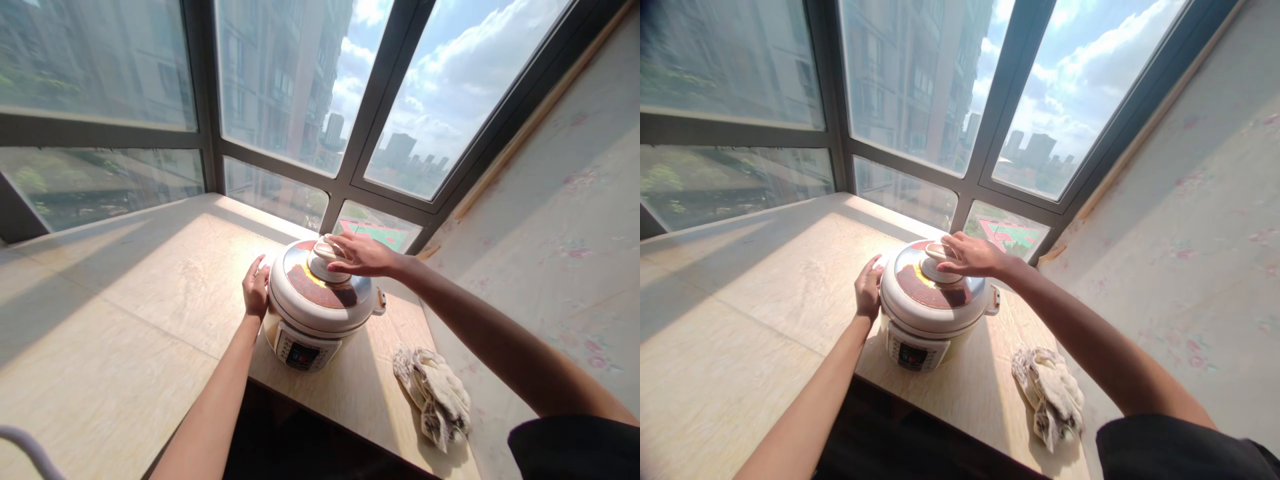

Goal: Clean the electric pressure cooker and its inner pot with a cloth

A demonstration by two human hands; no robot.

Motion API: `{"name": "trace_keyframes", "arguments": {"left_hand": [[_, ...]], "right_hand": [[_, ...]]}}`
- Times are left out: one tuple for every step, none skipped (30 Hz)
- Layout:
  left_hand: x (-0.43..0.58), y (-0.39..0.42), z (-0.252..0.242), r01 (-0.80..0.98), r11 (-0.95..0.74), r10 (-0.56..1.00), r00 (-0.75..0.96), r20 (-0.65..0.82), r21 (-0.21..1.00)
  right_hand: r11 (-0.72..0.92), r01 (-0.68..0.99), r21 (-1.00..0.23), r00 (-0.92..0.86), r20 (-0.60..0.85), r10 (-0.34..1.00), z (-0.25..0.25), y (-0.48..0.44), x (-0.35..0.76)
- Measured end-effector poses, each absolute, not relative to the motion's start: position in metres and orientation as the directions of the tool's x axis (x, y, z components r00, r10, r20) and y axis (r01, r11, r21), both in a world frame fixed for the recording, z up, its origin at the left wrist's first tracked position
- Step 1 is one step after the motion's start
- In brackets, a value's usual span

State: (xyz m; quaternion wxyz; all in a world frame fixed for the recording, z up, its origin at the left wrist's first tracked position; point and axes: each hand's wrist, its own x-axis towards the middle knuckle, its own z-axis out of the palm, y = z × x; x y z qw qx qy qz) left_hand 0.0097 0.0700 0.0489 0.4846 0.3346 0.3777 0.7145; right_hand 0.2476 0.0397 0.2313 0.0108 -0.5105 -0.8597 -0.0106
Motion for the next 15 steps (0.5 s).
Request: {"name": "trace_keyframes", "arguments": {"left_hand": [[0.01, 0.07, 0.048, -0.438, -0.244, 0.946, -0.304, 0.113, 0.865], [0.009, 0.07, 0.047, -0.434, -0.241, 0.947, -0.3, 0.114, 0.868], [0.009, 0.07, 0.046, -0.428, -0.24, 0.948, -0.296, 0.116, 0.871], [0.009, 0.07, 0.045, -0.418, -0.242, 0.948, -0.293, 0.122, 0.876], [0.009, 0.071, 0.044, -0.407, -0.247, 0.947, -0.293, 0.13, 0.88], [0.008, 0.071, 0.043, -0.395, -0.253, 0.946, -0.294, 0.14, 0.883], [0.008, 0.071, 0.042, -0.384, -0.26, 0.944, -0.294, 0.149, 0.886], [0.008, 0.071, 0.042, -0.373, -0.265, 0.943, -0.294, 0.158, 0.889], [0.007, 0.071, 0.041, -0.364, -0.269, 0.942, -0.293, 0.164, 0.892], [0.007, 0.071, 0.041, -0.36, -0.269, 0.942, -0.292, 0.166, 0.893], [0.007, 0.071, 0.041, -0.361, -0.267, 0.942, -0.292, 0.163, 0.893], [0.007, 0.07, 0.04, -0.367, -0.262, 0.944, -0.291, 0.158, 0.892], [0.007, 0.07, 0.04, -0.371, -0.259, 0.945, -0.289, 0.154, 0.892], [0.007, 0.069, 0.04, -0.368, -0.259, 0.945, -0.286, 0.156, 0.893], [0.007, 0.069, 0.039, -0.353, -0.265, 0.942, -0.291, 0.164, 0.897]], "right_hand": [[0.48, 0.875, -0.058, -0.477, 0.058, 0.877, 0.229, 0.035, 0.256], [0.483, 0.865, -0.134, -0.475, 0.086, 0.876, 0.224, 0.029, 0.266], [0.474, 0.855, -0.211, -0.458, 0.121, 0.881, 0.218, 0.023, 0.276], [0.446, 0.85, -0.282, -0.414, 0.167, 0.895, 0.21, 0.015, 0.286], [0.4, 0.845, -0.355, -0.346, 0.207, 0.915, 0.2, 0.007, 0.297], [0.354, 0.829, -0.433, -0.278, 0.229, 0.933, 0.188, -0.002, 0.307], [0.307, 0.801, -0.514, -0.187, 0.272, 0.944, 0.174, -0.011, 0.316], [0.254, 0.756, -0.603, -0.087, 0.293, 0.952, 0.16, -0.02, 0.324], [0.204, 0.689, -0.695, 0.018, 0.298, 0.954, 0.145, -0.028, 0.331], [0.158, 0.604, -0.781, 0.121, 0.285, 0.951, 0.131, -0.036, 0.336], [0.115, 0.521, -0.846, 0.2, 0.252, 0.947, 0.117, -0.043, 0.34], [0.085, 0.444, -0.892, 0.25, 0.215, 0.944, 0.105, -0.048, 0.341], [0.068, 0.381, -0.922, 0.296, 0.191, 0.936, 0.095, -0.052, 0.34], [0.057, 0.344, -0.937, 0.342, 0.182, 0.922, 0.086, -0.054, 0.337], [0.056, 0.326, -0.944, 0.379, 0.185, 0.907, 0.08, -0.054, 0.331]]}}
